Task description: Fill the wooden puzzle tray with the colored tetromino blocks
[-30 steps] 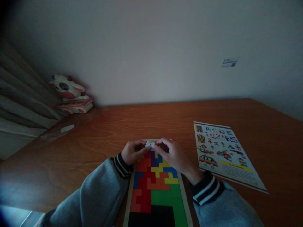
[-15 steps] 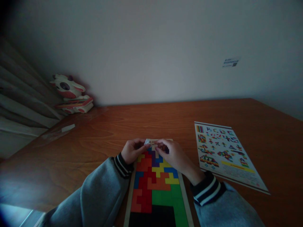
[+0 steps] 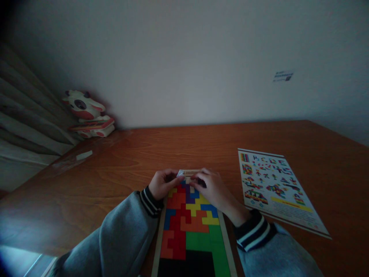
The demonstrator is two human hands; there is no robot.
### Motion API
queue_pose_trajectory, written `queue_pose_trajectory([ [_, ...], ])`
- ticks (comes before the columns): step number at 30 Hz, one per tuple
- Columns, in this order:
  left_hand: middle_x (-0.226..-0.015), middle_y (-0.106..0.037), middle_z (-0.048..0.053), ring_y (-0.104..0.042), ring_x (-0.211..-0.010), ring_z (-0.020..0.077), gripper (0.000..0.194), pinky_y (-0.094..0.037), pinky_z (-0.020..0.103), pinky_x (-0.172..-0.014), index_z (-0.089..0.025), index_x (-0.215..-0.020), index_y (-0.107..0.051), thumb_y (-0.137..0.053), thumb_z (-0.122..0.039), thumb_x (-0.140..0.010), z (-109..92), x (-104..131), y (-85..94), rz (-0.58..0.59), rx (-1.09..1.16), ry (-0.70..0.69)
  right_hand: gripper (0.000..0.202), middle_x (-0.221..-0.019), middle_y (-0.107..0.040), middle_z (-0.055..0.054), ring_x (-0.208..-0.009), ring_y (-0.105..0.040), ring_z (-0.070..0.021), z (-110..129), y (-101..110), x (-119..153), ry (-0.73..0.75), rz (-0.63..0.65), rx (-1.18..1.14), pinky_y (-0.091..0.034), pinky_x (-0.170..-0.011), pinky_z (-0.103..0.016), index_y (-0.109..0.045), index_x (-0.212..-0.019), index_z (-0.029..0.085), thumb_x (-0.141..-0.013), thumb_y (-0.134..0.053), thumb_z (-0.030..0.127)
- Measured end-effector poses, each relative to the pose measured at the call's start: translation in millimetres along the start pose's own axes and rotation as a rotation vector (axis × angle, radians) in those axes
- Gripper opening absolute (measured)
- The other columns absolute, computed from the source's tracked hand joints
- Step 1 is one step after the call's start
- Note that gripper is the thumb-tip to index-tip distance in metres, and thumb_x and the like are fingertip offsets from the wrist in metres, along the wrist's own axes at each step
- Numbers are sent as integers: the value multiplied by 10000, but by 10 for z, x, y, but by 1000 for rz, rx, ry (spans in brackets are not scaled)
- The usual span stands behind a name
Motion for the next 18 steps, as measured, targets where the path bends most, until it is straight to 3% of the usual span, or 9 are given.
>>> queue_pose_trajectory([
  [11, -861, -753, 101, -684, -715, 173, 453, -534, 258, -649, -107, -976, -722, -705, -525, -804, 18, 3, 0, -4, 33, 10, 113, -962, -663, -56, -923, -634, -230, 20, -33, 16, 40, 61, 28, -479, -825, -407, -741, -860, 252, -847, -711, 360],
  [18, -866, -761, 91, -694, -719, 177, 445, -550, 271, -654, -123, -982, -724, -710, -529, -799, 41, 2, -13, 10, 63, 28, 210, -946, -696, -49, -848, -648, -189, -4, 137, -9, -69, -24, -187, -518, -766, -343, -695, -1000, 244, -918, -586, 403],
])
Point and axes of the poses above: each hand's wrist, its own x-axis away from the middle knuckle, its own y-axis out of the back of the hand, z = x × y, the point moved 10 cm from there along -x, towards the middle knuckle
